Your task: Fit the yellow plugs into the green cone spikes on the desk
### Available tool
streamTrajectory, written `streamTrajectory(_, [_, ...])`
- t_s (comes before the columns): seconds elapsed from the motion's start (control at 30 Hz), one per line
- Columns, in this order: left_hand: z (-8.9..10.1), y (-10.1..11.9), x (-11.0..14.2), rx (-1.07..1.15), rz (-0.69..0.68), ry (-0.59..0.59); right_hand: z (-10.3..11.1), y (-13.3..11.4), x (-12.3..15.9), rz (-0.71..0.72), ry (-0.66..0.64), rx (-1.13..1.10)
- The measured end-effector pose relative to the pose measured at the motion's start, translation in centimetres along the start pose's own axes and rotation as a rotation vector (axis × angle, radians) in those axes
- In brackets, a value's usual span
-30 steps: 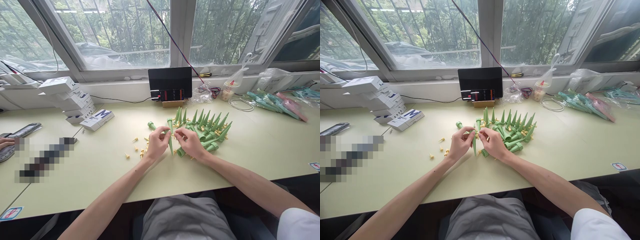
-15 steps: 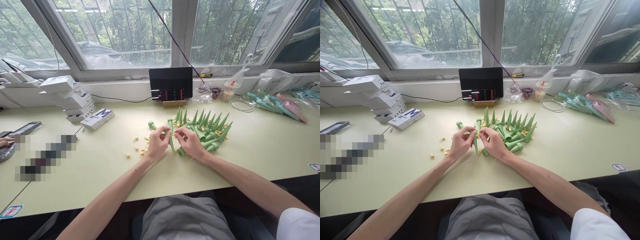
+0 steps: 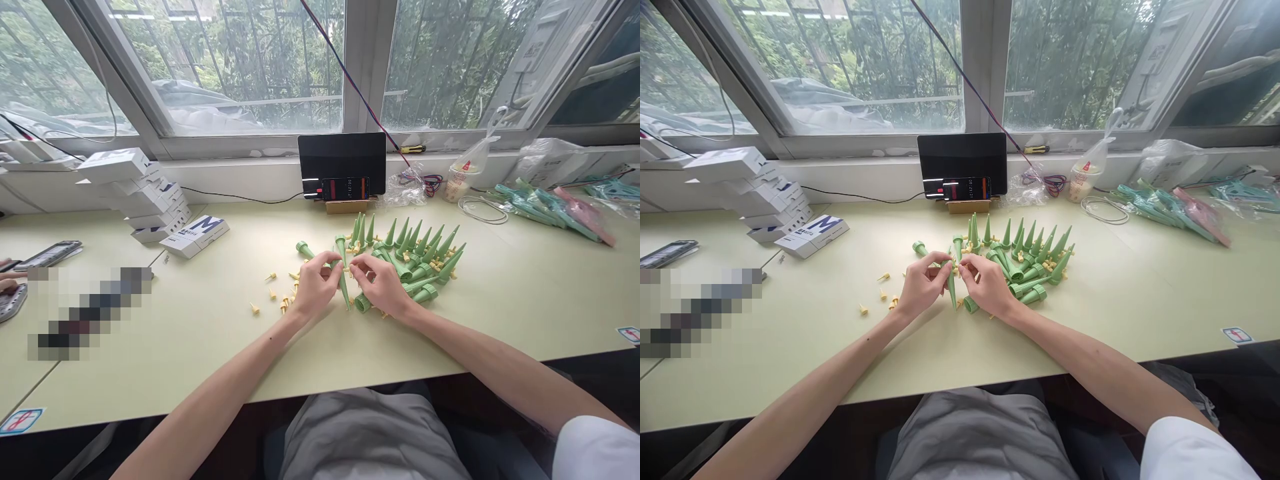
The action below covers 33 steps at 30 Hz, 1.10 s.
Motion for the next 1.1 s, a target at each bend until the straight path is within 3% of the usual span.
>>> streamTrajectory(0.5, [-0.14,0.29,0.0,-0.15,-0.081,-0.014,-0.52,0.0,-0.13,0.037,-0.082,0.032])
streamTrajectory(1.1, [0.08,0.9,0.04,-0.13,-0.141,0.022,0.15,0.4,0.02,-0.047,0.001,-0.045])
Point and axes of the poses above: each hand's wrist, its own x-axis away from the middle knuckle, its own z-axis out of the back of the hand, y = z × x, the point moved 8 cm from there along -x, towards the middle knuckle, and after that the axes turned 6 degrees about -x, right-handed, at the moved point
